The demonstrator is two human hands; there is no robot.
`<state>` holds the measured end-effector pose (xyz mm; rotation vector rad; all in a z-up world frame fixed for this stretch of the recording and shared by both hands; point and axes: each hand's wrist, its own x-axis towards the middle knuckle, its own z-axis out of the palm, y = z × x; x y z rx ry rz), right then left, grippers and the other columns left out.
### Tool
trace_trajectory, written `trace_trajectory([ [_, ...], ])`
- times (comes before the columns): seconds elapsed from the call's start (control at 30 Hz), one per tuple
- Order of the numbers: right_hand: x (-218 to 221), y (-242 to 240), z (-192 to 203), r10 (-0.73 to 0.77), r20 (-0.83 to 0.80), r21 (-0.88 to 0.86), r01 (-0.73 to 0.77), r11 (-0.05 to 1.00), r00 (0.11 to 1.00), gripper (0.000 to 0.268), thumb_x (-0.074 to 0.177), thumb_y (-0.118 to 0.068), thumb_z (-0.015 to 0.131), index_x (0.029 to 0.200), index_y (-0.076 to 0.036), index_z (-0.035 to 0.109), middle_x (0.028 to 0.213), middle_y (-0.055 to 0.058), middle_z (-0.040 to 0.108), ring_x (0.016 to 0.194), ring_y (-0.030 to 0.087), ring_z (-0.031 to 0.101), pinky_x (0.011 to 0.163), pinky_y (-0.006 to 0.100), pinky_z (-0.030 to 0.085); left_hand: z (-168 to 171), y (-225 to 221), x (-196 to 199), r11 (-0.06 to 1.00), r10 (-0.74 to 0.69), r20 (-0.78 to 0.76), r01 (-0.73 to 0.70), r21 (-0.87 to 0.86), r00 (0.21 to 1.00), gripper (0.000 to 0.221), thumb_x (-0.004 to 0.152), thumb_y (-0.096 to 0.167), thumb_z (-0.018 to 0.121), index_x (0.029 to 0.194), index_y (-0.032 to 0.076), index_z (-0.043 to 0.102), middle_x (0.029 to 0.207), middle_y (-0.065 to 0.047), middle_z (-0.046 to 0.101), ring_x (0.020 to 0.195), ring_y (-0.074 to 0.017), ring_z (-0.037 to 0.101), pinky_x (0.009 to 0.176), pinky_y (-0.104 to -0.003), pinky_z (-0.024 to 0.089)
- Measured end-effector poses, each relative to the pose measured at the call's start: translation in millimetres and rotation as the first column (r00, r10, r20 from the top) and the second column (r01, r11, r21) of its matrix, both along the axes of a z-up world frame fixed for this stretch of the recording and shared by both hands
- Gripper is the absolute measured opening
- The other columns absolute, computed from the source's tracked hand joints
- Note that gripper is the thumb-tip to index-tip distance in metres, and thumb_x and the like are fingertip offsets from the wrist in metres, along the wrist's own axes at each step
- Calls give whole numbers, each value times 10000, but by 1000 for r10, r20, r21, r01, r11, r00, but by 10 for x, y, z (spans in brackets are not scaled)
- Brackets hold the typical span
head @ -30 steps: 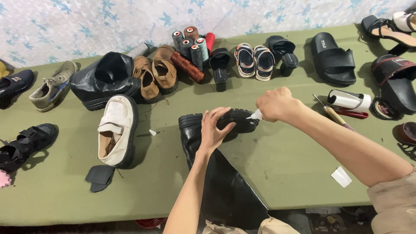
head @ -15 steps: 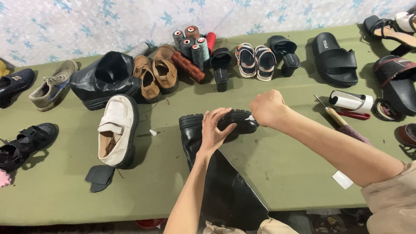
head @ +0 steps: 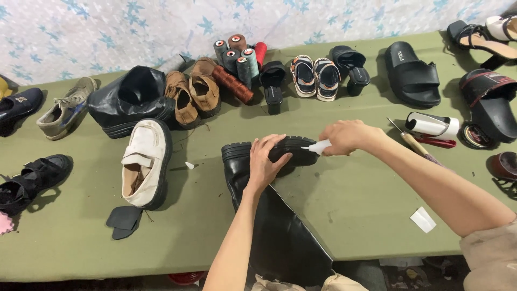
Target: Applying adhesive to a boot sole and pressing it onto the boot to repair it.
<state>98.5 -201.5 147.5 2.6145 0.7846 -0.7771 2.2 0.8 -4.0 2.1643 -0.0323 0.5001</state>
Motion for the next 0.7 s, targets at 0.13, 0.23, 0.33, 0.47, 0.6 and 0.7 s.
trace_trajectory([
  [0.13,246,57,-415,89,100,-23,-87,996,991,450,962,-476,596,1338,-247,688,970,85,814,1011,286,763,938,522,580,20,-20,-20,1000,-15,23,16,-26,1000,571,865,316,844,1394,282,630,1356,-50,619,1345,-298,548,1252,-586,150],
  [0.23,380,100,-695,168,199,-92,-153,984,965,405,943,-475,633,1290,-277,693,984,82,796,974,289,767,865,529,590,1,-14,-11,1000,-7,57,8,-17,998,606,853,303,855,1408,303,613,1352,-28,617,1329,-301,556,1240,-606,178],
  [0.33,400,131,-767,208,219,-98,-190,977,953,258,919,-403,672,1079,-232,779,828,39,780,845,259,771,772,488,609,2,-16,-25,1000,-1,68,2,-16,998,605,841,289,862,1396,313,621,1343,-24,627,1322,-289,565,1240,-597,184],
  [0.47,405,202,-787,220,244,-98,-201,975,945,141,900,-328,690,907,-216,775,729,28,744,747,250,758,708,465,603,9,-18,-11,1000,-5,73,7,-17,997,598,849,291,854,1398,307,616,1343,-19,632,1318,-283,574,1239,-603,185],
  [0.6,380,286,-806,215,257,-112,-192,975,942,141,865,-223,696,743,-212,766,629,24,707,645,248,728,655,440,587,25,-19,-30,1000,-9,68,11,-24,998,577,865,336,833,1397,306,610,1345,-15,629,1320,-286,571,1239,-616,184],
  [0.7,312,357,-736,201,251,-126,-174,977,947,58,835,-145,731,810,-145,784,680,89,735,682,302,744,604,543,594,-4,-9,-27,999,-16,77,18,-29,997,571,869,363,826,1395,318,610,1345,0,629,1341,-255,562,1242,-613,172],
])
